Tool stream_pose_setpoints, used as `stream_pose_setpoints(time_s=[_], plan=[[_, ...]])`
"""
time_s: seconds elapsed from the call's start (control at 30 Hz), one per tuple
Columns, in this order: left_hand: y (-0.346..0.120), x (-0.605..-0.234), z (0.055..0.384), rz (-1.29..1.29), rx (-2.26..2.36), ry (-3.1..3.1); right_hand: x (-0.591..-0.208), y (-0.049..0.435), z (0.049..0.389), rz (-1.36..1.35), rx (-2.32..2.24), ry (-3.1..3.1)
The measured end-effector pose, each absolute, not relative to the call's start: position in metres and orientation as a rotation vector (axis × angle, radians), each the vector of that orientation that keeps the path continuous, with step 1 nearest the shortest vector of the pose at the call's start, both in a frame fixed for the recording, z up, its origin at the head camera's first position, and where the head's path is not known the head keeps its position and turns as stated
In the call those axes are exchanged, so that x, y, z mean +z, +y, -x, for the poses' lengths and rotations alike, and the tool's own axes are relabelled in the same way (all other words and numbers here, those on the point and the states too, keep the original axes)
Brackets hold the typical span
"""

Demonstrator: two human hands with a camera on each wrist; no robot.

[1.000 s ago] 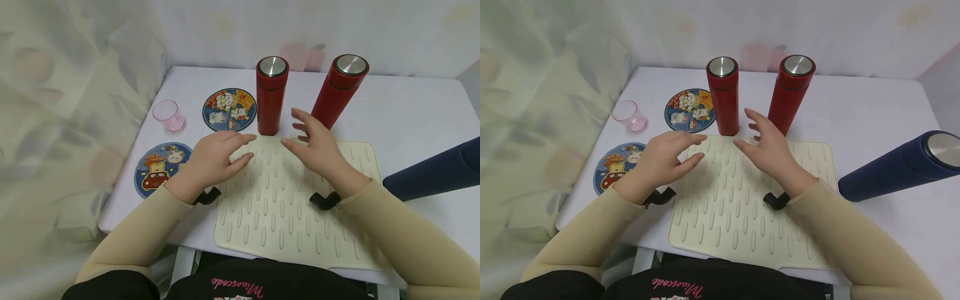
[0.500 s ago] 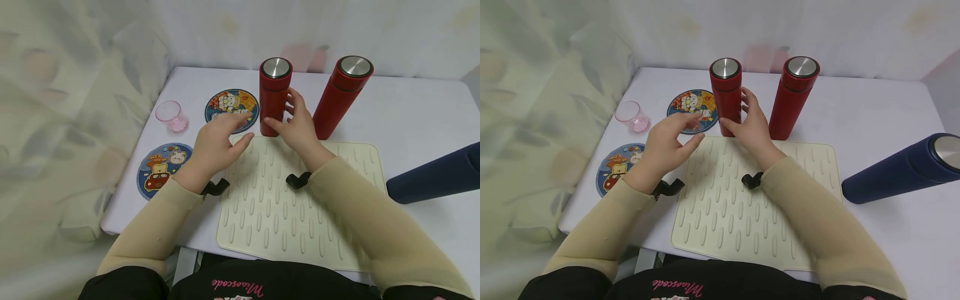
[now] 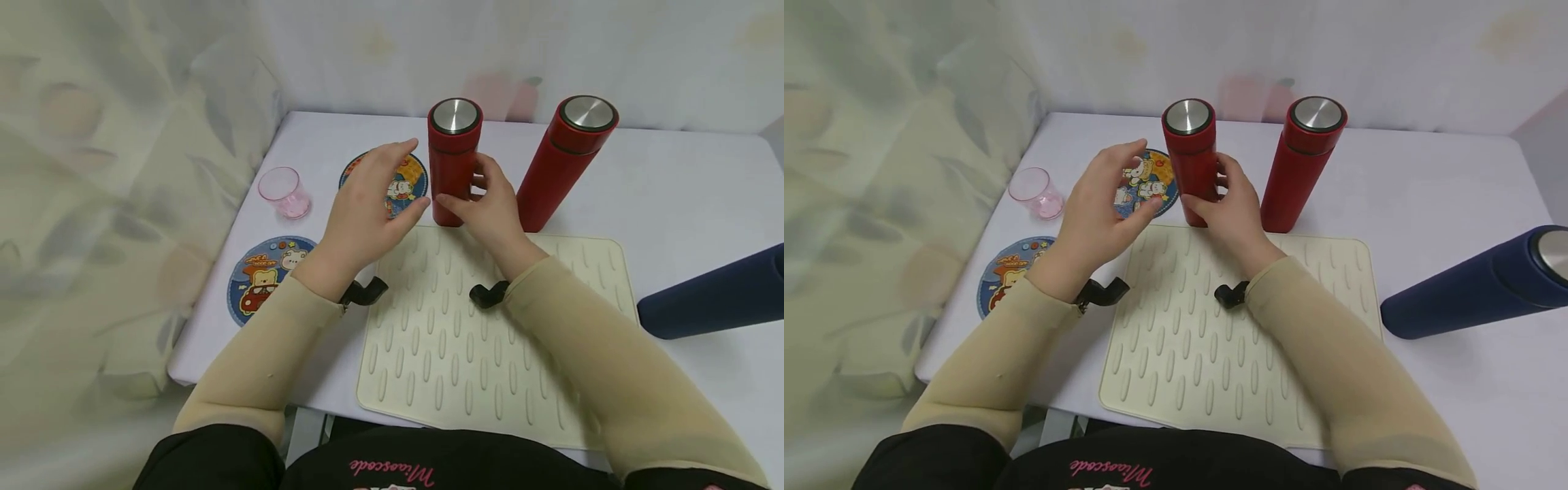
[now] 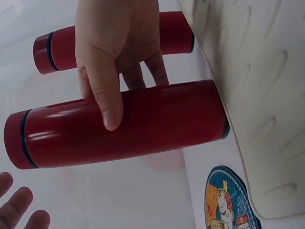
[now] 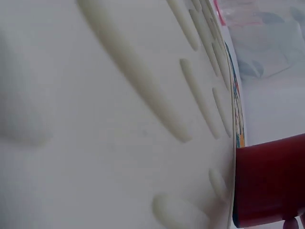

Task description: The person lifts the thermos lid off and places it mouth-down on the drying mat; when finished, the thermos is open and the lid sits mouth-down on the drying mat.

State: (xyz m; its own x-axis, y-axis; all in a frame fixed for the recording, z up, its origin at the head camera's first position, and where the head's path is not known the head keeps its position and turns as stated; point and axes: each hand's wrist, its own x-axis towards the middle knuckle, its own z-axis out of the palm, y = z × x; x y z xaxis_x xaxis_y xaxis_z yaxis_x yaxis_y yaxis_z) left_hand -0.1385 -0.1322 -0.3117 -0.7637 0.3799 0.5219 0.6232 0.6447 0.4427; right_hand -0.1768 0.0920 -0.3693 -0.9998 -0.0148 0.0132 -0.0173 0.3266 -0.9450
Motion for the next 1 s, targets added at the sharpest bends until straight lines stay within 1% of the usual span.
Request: stream_pose_setpoints(time_s=[0.2, 0.4, 0.57, 0.77, 1.0], plan=[[-0.13, -0.303, 0.135, 0.839, -0.913, -2.381, -0.356, 0.104, 0.167, -0.144, 1.74, -2.49], [-0.134, -0.283, 0.123, 0.917, -1.015, -2.314, -0.332, 0.12, 0.138, -0.251, 1.652, -2.539], [-0.137, -0.268, 0.108, 1.067, -1.085, -2.277, -0.317, 0.137, 0.108, -0.358, 1.583, -2.646], [-0.14, -0.252, 0.087, 1.284, -1.13, -2.329, -0.313, 0.159, 0.077, -0.646, 1.4, -2.754], [-0.143, -0.221, 0.078, 1.516, -0.853, -2.583, -0.312, 0.167, 0.063, -0.841, 1.161, -2.837]])
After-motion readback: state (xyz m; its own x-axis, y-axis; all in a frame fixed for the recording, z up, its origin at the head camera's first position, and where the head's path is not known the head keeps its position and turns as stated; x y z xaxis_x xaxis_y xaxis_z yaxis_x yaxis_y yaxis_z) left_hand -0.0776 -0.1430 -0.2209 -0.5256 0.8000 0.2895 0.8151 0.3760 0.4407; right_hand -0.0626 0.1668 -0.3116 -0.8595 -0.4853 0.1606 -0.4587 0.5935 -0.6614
